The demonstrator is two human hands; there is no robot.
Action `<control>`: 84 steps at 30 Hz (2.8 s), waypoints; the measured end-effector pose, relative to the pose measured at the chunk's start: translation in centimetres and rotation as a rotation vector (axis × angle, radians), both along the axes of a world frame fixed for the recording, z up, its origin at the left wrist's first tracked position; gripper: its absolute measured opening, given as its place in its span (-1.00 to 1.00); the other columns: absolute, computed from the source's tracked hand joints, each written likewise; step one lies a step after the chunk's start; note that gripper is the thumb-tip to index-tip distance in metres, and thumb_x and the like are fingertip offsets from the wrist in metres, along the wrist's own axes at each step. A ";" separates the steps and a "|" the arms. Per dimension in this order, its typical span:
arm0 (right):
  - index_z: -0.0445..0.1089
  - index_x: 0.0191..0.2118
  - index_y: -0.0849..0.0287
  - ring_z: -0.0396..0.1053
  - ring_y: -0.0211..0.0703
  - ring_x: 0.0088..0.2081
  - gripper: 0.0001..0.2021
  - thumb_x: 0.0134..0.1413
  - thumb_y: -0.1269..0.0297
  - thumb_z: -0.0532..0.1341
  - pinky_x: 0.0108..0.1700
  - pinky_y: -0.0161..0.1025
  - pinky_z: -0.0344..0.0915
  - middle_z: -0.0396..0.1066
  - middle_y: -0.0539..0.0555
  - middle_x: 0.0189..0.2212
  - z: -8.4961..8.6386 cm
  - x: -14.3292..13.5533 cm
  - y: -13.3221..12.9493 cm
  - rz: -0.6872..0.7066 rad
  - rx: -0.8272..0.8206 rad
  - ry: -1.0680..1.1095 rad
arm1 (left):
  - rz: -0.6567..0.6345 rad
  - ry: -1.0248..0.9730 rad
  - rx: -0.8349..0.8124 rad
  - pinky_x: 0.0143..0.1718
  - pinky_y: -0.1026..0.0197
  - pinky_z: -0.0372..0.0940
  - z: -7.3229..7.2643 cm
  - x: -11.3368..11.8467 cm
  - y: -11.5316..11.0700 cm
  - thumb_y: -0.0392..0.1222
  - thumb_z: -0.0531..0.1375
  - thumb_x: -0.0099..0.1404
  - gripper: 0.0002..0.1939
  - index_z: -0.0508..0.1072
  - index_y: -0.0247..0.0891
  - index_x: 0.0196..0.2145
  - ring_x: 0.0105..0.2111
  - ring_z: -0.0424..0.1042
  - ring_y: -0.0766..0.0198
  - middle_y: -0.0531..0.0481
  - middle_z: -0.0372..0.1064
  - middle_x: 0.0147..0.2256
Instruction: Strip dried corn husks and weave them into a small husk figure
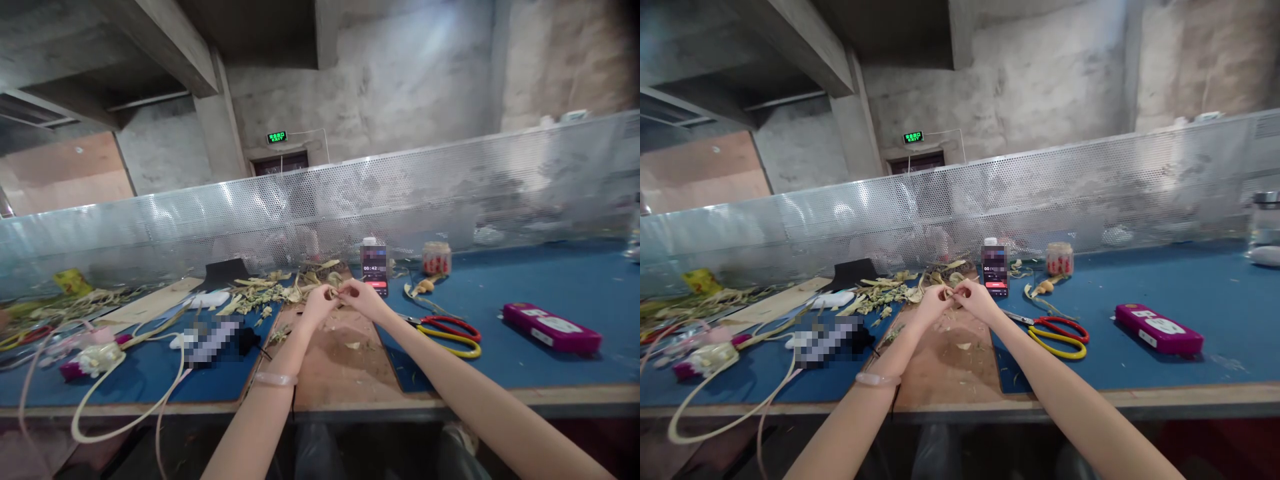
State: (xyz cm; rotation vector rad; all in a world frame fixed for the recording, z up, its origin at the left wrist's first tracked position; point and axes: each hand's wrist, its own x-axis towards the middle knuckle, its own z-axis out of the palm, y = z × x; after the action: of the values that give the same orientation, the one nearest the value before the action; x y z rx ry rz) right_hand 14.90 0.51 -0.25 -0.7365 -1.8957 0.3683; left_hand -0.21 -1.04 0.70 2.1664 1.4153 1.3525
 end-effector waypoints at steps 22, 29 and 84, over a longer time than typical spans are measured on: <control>0.31 -0.37 0.17 0.28 -0.25 -0.47 -0.85 -0.13 0.26 0.18 -0.40 -0.31 0.21 0.31 -0.05 -0.54 -0.2 -0.6 -0.7 0.060 -0.131 0.145 | -0.048 0.274 0.137 -0.48 0.32 0.10 0.0 0.4 -1.0 -0.35 0.15 0.00 -0.82 0.46 -0.29 -0.37 -0.53 0.27 0.29 -0.03 0.40 -0.47; 0.28 -0.31 0.20 0.25 -0.26 -0.43 -0.86 -0.06 0.30 0.14 -0.37 -0.31 0.21 0.27 -0.02 -0.46 -0.5 -0.6 -0.2 0.055 -0.016 0.131 | -0.037 0.210 0.098 -0.49 0.33 0.09 -0.1 0.4 -0.7 -0.33 0.17 -0.03 -0.81 0.47 -0.30 -0.38 -0.52 0.25 0.30 0.01 0.37 -0.51; 0.24 -0.48 0.18 0.16 -0.25 -0.52 -0.73 0.02 0.07 0.07 -0.43 -0.32 0.11 0.23 -0.03 -0.58 -0.4 -1.7 -0.6 -0.005 -0.060 0.225 | 0.078 -0.375 0.059 -0.63 0.36 0.04 0.0 0.2 0.7 -0.16 -0.03 0.27 -0.88 0.19 -0.24 -0.37 -0.71 0.09 0.40 0.19 0.03 -0.68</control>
State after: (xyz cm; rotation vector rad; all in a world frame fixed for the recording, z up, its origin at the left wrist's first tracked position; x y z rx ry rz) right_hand 13.24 -0.13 -0.63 -0.7085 -1.6770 0.4860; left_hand 0.01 -0.37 0.75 1.7796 1.3357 1.7371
